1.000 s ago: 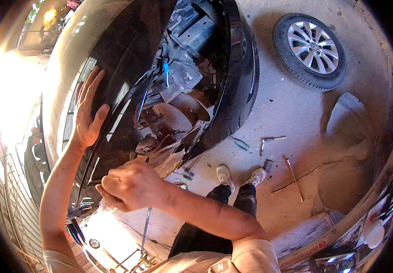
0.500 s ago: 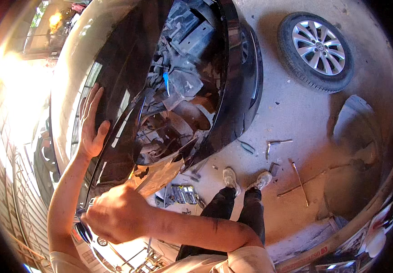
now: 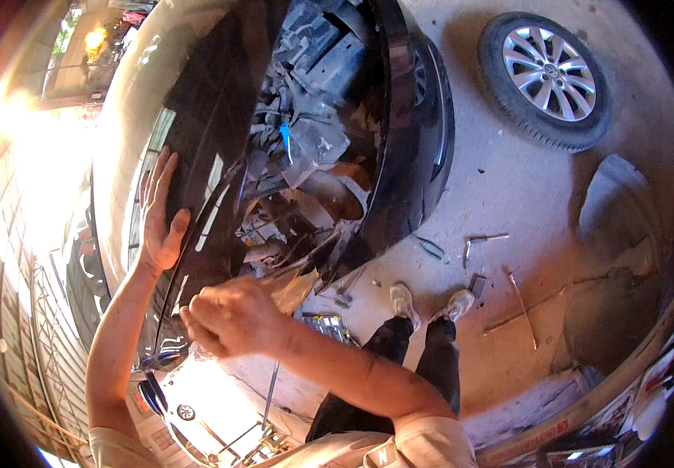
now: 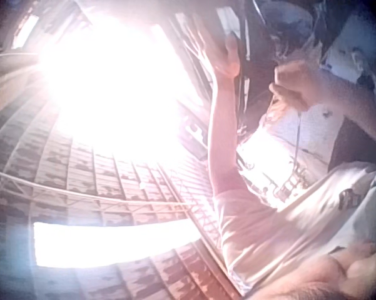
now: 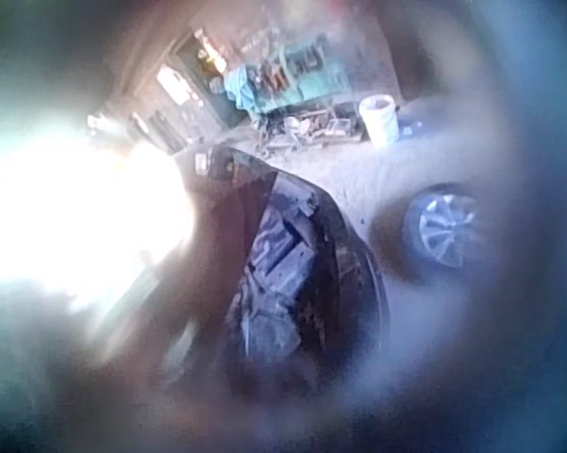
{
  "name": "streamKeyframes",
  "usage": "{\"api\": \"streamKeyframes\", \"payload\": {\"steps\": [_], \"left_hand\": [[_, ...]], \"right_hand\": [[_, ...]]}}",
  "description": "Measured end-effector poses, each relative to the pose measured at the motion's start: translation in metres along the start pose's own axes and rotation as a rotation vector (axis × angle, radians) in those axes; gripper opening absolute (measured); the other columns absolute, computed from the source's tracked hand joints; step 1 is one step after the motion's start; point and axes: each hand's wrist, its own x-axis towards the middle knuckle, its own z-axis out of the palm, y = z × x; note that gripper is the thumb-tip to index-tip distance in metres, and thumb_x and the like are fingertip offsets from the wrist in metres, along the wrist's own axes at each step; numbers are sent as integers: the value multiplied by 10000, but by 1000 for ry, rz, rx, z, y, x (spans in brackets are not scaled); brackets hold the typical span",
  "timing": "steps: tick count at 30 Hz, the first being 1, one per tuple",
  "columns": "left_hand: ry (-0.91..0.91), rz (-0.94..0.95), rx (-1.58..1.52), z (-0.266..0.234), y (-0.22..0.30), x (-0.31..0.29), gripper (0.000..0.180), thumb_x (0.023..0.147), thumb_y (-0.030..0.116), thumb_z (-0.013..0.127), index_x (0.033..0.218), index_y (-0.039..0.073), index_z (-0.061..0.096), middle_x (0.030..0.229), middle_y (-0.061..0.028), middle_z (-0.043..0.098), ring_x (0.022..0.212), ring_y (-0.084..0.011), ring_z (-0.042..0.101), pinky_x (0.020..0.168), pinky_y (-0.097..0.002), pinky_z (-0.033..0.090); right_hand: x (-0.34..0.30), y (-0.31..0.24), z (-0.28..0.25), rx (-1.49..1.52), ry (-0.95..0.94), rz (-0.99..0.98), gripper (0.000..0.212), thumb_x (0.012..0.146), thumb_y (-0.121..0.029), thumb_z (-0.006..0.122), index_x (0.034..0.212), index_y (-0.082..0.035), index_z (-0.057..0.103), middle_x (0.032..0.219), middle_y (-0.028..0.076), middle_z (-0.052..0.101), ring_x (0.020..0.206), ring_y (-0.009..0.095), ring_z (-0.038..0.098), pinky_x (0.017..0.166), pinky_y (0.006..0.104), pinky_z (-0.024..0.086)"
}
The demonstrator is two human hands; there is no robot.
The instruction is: The person uses a hammer to chip away old paint and primer from the side panel of a black car. They repeatedly strike the surface to remove the coating, occasionally pausing to wipe the area with their hand to check the progress.
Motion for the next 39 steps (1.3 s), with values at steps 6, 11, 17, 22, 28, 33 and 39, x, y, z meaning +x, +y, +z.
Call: {"api": "streamKeyframes", "payload": {"steps": [6, 11, 17, 22, 28, 33, 39], "left_hand": [[0, -1, 5, -2, 0, -2, 860, 899, 606, 475, 1507, 12, 351, 1570, -245, 299, 1463, -414, 257, 1193, -516, 137], [22, 9, 9, -4, -1, 4, 856, 901, 610, 474, 1508, 18, 354, 1572, -245, 296, 1459, -417, 263, 1191, -514, 150], [3, 5, -2, -1, 0, 0, 835, 903, 589, 481, 1515, 35, 351, 1576, -236, 295, 1460, -412, 260, 1188, -517, 164], [11, -1, 17, 1, -2, 4, 841, 900, 597, 470, 1518, 41, 346, 1581, -230, 286, 1470, -405, 244, 1194, -515, 147], [-19, 2, 0, 0, 2, -3, 850, 911, 608, 451, 1517, 22, 337, 1584, -227, 283, 1481, -392, 226, 1202, -510, 111], [-11, -23, 13, -1, 1, -4, 860, 912, 622, 450, 1520, 24, 332, 1583, -229, 283, 1484, -392, 222, 1202, -520, 93], [-7, 2, -15, -2, 5, 2, 840, 914, 595, 466, 1511, 17, 343, 1576, -240, 291, 1462, -429, 248, 1194, -517, 138]], "right_hand": [[16, -43, -1, 79, -1, -149, 248, 729, -153, 692, 637, -121, 464, 598, 37, 504, 495, 231, 552, 470, 384, 455], [13, -8, -9, 101, 140, -58, 385, 795, -24, 691, 616, -96, 358, 505, 41, 392, 376, 222, 452, 384, 357, 377], [17, -27, 8, 34, 31, -251, 321, 809, -125, 655, 611, -132, 403, 556, 21, 422, 444, 219, 486, 437, 381, 407], [11, -23, -3, 73, 94, -94, 273, 765, -84, 654, 632, -110, 417, 528, 37, 416, 447, 222, 516, 429, 369, 421], [9, -2, -4, -50, 8, -118, 293, 772, -80, 681, 621, -101, 431, 543, 52, 423, 442, 234, 514, 429, 371, 415], [11, -36, 2, 117, 75, -153, 281, 762, -121, 699, 646, -97, 444, 572, 36, 455, 488, 228, 541, 458, 369, 433], [-4, -2, -1, -11, 86, -116, 229, 713, -127, 678, 633, -119, 463, 584, 28, 455, 501, 195, 541, 481, 349, 446]]}}
